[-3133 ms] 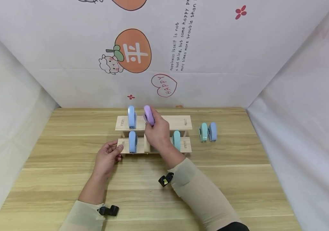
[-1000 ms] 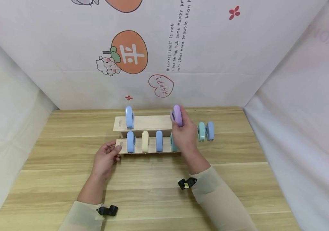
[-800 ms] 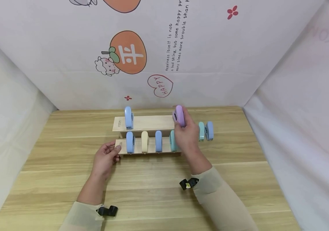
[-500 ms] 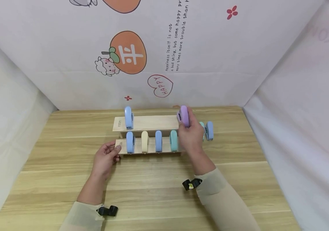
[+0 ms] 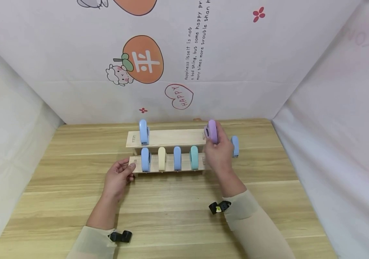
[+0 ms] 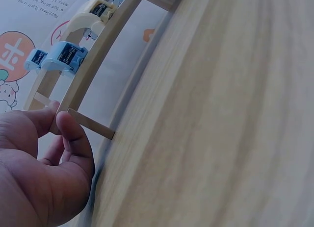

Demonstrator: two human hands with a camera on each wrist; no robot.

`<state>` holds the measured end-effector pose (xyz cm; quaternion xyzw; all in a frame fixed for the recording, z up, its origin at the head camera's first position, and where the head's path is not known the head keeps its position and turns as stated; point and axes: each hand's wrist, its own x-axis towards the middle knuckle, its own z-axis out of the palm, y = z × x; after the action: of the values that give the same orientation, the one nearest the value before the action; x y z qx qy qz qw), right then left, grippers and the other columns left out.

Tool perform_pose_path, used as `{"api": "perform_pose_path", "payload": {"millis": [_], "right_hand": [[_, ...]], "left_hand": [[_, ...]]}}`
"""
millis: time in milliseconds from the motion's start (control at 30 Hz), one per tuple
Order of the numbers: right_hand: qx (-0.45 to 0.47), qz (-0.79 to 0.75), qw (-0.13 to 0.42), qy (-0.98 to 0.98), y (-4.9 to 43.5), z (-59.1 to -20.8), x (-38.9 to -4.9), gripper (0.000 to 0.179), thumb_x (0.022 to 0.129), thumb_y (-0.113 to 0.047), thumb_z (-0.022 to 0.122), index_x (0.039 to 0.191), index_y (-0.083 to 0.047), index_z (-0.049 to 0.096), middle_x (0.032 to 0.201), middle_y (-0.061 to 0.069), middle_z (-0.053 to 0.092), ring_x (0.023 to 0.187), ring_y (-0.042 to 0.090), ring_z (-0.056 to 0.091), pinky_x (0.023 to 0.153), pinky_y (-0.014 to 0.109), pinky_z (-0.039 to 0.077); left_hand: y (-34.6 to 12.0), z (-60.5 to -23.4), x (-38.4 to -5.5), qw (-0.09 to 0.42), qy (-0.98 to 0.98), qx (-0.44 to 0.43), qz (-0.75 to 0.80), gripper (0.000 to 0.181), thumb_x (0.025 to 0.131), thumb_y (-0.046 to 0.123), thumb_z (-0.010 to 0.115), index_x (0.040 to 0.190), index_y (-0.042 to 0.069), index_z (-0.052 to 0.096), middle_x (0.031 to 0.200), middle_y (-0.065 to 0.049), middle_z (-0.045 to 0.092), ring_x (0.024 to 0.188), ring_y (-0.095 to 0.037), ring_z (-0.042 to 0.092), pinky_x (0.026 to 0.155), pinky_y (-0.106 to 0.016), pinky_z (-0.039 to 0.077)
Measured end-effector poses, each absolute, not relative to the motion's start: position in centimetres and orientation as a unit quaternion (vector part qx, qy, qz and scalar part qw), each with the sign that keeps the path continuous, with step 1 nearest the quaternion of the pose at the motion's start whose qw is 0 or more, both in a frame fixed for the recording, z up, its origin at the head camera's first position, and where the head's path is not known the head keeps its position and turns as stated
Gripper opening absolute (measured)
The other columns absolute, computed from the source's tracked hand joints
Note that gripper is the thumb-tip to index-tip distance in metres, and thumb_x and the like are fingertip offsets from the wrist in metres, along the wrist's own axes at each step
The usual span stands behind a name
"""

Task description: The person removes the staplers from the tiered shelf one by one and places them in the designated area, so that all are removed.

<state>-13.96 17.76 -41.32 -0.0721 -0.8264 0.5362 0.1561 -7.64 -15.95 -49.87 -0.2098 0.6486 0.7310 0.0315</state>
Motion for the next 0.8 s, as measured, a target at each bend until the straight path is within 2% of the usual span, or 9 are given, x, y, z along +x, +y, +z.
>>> {"api": "perform_pose_path", "payload": {"millis": [167, 367, 567, 800], "right_hand": [[-0.079, 0.515, 0.17, -0.837, 18.4, -41.5, -14.0, 0.065, 0.091, 0.006, 0.064, 0.153, -0.012, 0.051, 0.152, 0.009, 0.053, 0.14, 0.025, 0.05, 0.116, 0.042, 0.042], [-0.082, 0.51, 0.181, -0.837, 19.3, -41.7, -14.0, 0.064, 0.092, 0.005, 0.062, 0.153, -0.01, 0.05, 0.152, 0.009, 0.053, 0.139, 0.022, 0.05, 0.116, 0.042, 0.041], [-0.08, 0.522, 0.203, -0.825, 20.2, -42.0, -14.0, 0.063, 0.09, 0.008, 0.064, 0.151, -0.005, 0.052, 0.149, 0.013, 0.055, 0.137, 0.024, 0.052, 0.116, 0.042, 0.042], [-0.102, 0.524, 0.202, -0.821, 21.4, -42.6, -14.1, 0.062, 0.091, 0.005, 0.066, 0.151, -0.008, 0.053, 0.149, 0.012, 0.056, 0.137, 0.026, 0.053, 0.115, 0.041, 0.043]], "left_hand": [[-16.0, -49.9, -7.7, 0.031, 0.647, -0.208, 0.733, 0.046, 0.097, 0.019, 0.076, 0.137, 0.008, 0.056, 0.117, -0.012, 0.061, 0.085, -0.018, 0.06, 0.069, -0.024, 0.06], [-16.0, -49.8, -7.8, 0.032, 0.646, -0.207, 0.734, 0.045, 0.097, 0.019, 0.076, 0.137, 0.01, 0.056, 0.117, -0.011, 0.061, 0.086, -0.019, 0.06, 0.07, -0.024, 0.06], [-16.0, -49.9, -7.7, 0.029, 0.645, -0.207, 0.735, 0.044, 0.097, 0.019, 0.076, 0.135, 0.011, 0.057, 0.116, -0.011, 0.061, 0.085, -0.018, 0.06, 0.069, -0.025, 0.06], [-16.0, -50.0, -7.6, 0.029, 0.644, -0.208, 0.736, 0.044, 0.097, 0.019, 0.076, 0.135, 0.011, 0.057, 0.115, -0.011, 0.061, 0.085, -0.019, 0.06, 0.068, -0.025, 0.06]]}}
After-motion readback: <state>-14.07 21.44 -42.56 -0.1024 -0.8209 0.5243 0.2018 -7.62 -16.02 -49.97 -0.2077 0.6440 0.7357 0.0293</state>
